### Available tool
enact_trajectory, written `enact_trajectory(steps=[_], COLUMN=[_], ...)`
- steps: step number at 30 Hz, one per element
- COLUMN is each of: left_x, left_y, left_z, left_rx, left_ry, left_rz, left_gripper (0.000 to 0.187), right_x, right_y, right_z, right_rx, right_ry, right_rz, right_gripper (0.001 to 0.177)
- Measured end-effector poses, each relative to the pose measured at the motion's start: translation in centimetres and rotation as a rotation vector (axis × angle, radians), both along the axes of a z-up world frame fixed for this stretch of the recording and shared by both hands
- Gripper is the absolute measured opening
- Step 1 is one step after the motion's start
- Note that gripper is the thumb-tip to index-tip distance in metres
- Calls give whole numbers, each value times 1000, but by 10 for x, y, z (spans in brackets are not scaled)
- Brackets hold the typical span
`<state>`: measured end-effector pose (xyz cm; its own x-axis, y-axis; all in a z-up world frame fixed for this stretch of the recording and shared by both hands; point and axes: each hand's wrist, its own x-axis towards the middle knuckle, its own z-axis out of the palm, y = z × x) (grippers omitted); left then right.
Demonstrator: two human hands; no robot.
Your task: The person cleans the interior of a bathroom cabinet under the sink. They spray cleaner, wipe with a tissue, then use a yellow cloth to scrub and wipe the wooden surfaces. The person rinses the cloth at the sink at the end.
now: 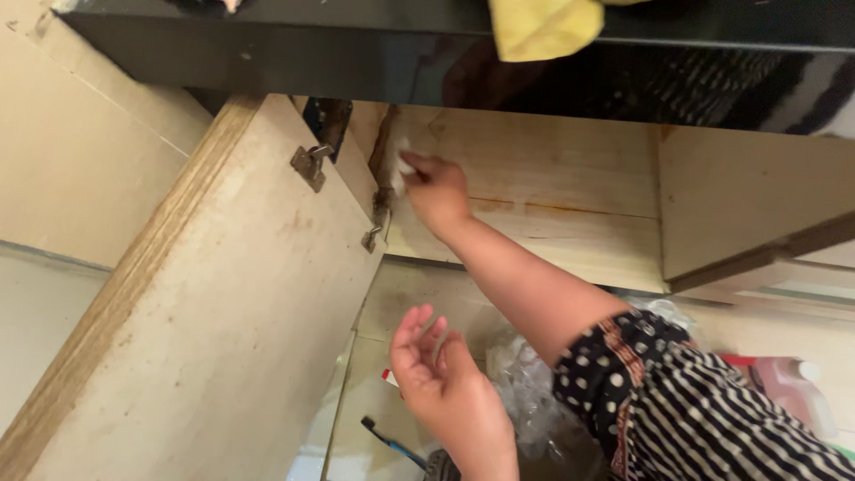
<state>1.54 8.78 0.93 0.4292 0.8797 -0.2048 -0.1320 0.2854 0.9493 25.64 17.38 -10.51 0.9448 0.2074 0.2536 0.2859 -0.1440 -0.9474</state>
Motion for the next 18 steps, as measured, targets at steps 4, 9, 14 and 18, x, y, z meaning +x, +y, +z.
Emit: enact_trajectory(steps=[4, 9, 14, 18], left_x=[-4, -17, -16, -20], left_y=[15, 30, 30, 30], left_z=[-9, -20, -15, -12], left_rx=[-68, -76, -107, -139], left_ry=[6, 4, -50, -15], left_rz=[39, 47, 54, 32], left_gripper=[47, 48, 47, 46], right_x=[12, 5, -4, 5], right_y=[63, 83, 78, 81], right_z=[1, -43, -46, -31], right_rx=[44, 57, -193, 67], right_ry=[5, -120, 90, 93], right_rz=[51, -83, -121, -31], right_gripper=[27, 25, 23, 25])
